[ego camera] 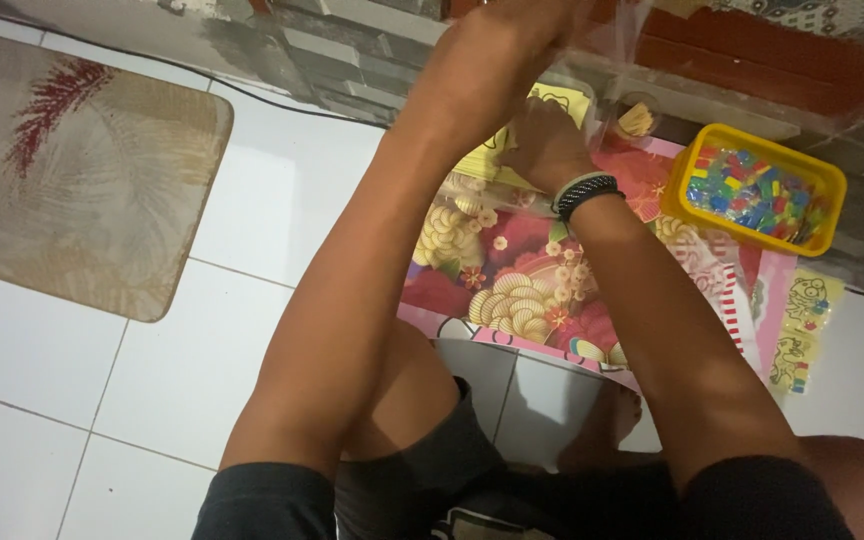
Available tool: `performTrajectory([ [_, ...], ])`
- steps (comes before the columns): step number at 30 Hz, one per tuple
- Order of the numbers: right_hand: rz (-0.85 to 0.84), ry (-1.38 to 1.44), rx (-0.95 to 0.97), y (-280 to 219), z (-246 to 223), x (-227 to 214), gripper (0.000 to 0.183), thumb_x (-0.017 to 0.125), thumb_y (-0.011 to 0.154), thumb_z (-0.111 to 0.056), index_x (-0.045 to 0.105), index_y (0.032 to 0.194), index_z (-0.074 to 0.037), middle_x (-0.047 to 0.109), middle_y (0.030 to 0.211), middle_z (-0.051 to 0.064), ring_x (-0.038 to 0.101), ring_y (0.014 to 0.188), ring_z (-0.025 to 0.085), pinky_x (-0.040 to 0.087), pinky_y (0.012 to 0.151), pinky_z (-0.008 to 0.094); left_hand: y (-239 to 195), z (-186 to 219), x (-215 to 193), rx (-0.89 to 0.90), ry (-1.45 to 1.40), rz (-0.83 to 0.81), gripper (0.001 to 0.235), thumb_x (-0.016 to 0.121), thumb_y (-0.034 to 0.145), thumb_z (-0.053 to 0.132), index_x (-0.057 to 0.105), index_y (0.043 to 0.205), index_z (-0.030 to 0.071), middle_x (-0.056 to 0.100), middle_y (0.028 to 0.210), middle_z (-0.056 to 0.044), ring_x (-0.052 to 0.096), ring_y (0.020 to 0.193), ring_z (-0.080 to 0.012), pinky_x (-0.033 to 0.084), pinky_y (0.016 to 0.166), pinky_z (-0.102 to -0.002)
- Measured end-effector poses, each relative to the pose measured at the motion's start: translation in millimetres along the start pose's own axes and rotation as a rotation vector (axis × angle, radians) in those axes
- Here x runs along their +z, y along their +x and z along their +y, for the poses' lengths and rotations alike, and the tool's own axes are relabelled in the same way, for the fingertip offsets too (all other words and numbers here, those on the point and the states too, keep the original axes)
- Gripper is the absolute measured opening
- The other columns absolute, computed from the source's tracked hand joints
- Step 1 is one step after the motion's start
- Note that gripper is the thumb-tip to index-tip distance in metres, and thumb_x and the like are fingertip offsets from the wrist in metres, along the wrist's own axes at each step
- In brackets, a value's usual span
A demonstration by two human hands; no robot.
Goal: The person places yellow cards with cartoon fish drawings into small clear plastic bags. They then add small colorful items from a yellow container into the bags and seal them. The packed bags are placed on the floor.
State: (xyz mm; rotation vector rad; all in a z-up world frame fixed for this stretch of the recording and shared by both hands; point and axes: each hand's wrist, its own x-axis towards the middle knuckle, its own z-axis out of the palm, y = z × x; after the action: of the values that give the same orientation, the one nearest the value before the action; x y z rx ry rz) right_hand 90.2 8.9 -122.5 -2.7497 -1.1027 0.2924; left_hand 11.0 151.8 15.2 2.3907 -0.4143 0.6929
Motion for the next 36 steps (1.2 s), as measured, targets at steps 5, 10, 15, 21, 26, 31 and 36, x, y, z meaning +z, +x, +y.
performTrajectory([
  [5, -0.033, 0.152, 0.107, 0.5, -7.6, -2.6, 0.031, 0.078, 0.084, -0.02, 0.063, 0.105, -0.003, 0.061, 0.107, 0.018, 0.059, 0.1, 0.038, 0.049, 0.082, 0.049, 1.4, 1.2, -9.4, 0.055, -0.035, -0.006, 0.013, 0.06, 0.094, 0.005, 0.051, 0.098, 0.013, 0.058, 0.082, -0.013, 0.053, 0.064, -0.0306, 0.037, 0.05, -0.042],
  [10, 0.05, 0.259, 0.109, 3.7, 2.1, 15.4, 0.011, 0.067, 0.087, 0.003, 0.068, 0.086, -0.008, 0.063, 0.075, 0.008, 0.063, 0.076, 0.026, 0.05, 0.064, 0.04, -1.2, -7.6, -9.0, 0.134, 0.048, 0.047, 0.015, 0.06, 0.091, -0.001, 0.05, 0.087, 0.009, 0.052, 0.077, -0.01, 0.045, 0.061, -0.0261, 0.026, 0.046, -0.04],
  [15, 0.426, 0.37, 0.33, 5.0, -4.2, 35.0, 0.004, 0.071, 0.079, -0.011, 0.067, 0.077, -0.011, 0.074, 0.076, 0.012, 0.069, 0.07, 0.032, 0.051, 0.054, 0.045, -3.5, -12.2, -9.7, 0.172, 0.056, 0.065, 0.007, 0.063, 0.091, -0.001, 0.06, 0.094, 0.004, 0.06, 0.084, -0.014, 0.052, 0.063, -0.033, 0.031, 0.048, -0.043],
  [21, 0.233, 0.306, 0.653, 19.4, -39.9, 56.8, 0.073, 0.076, 0.09, -0.057, 0.047, 0.128, -0.003, 0.065, 0.123, 0.019, 0.065, 0.111, 0.039, 0.056, 0.083, 0.053, -0.8, -6.9, -9.8, 0.135, 0.004, 0.077, 0.014, 0.067, 0.093, 0.001, 0.054, 0.087, 0.007, 0.059, 0.078, -0.009, 0.055, 0.064, -0.0281, 0.034, 0.05, -0.04],
  [26, 0.39, -0.024, 0.546, 35.7, -45.3, 88.3, 0.029, 0.072, 0.092, -0.019, 0.062, 0.118, -0.013, 0.061, 0.113, 0.009, 0.068, 0.093, 0.029, 0.061, 0.064, 0.044, -2.3, -9.2, -11.1, 0.2, -0.012, 0.092, 0.016, 0.064, 0.089, -0.001, 0.052, 0.089, 0.008, 0.054, 0.08, -0.009, 0.048, 0.066, -0.0257, 0.033, 0.053, -0.041],
  [31, 0.317, 0.027, 0.637, 29.3, -69.0, 56.0, 0.027, 0.076, 0.09, -0.012, 0.065, 0.114, -0.016, 0.059, 0.116, 0.004, 0.069, 0.098, 0.027, 0.062, 0.063, 0.042, -8.6, -0.5, -23.0, 0.11, -0.069, 0.069, 0.014, 0.065, 0.093, 0.002, 0.053, 0.09, 0.008, 0.059, 0.078, -0.009, 0.054, 0.066, -0.0267, 0.036, 0.055, -0.04],
  [36, 0.25, 0.493, 0.764, 7.8, -99.9, 18.9, 0.03, 0.043, 0.102, -0.029, 0.067, 0.105, -0.012, 0.073, 0.107, 0.011, 0.07, 0.096, 0.038, 0.056, 0.072, 0.053, -11.3, 11.7, -33.5, 0.102, -0.23, 0.05, 0.027, 0.063, 0.089, -0.009, 0.046, 0.088, 0.011, 0.05, 0.08, -0.003, 0.045, 0.072, -0.0164, 0.037, 0.064, -0.032],
])
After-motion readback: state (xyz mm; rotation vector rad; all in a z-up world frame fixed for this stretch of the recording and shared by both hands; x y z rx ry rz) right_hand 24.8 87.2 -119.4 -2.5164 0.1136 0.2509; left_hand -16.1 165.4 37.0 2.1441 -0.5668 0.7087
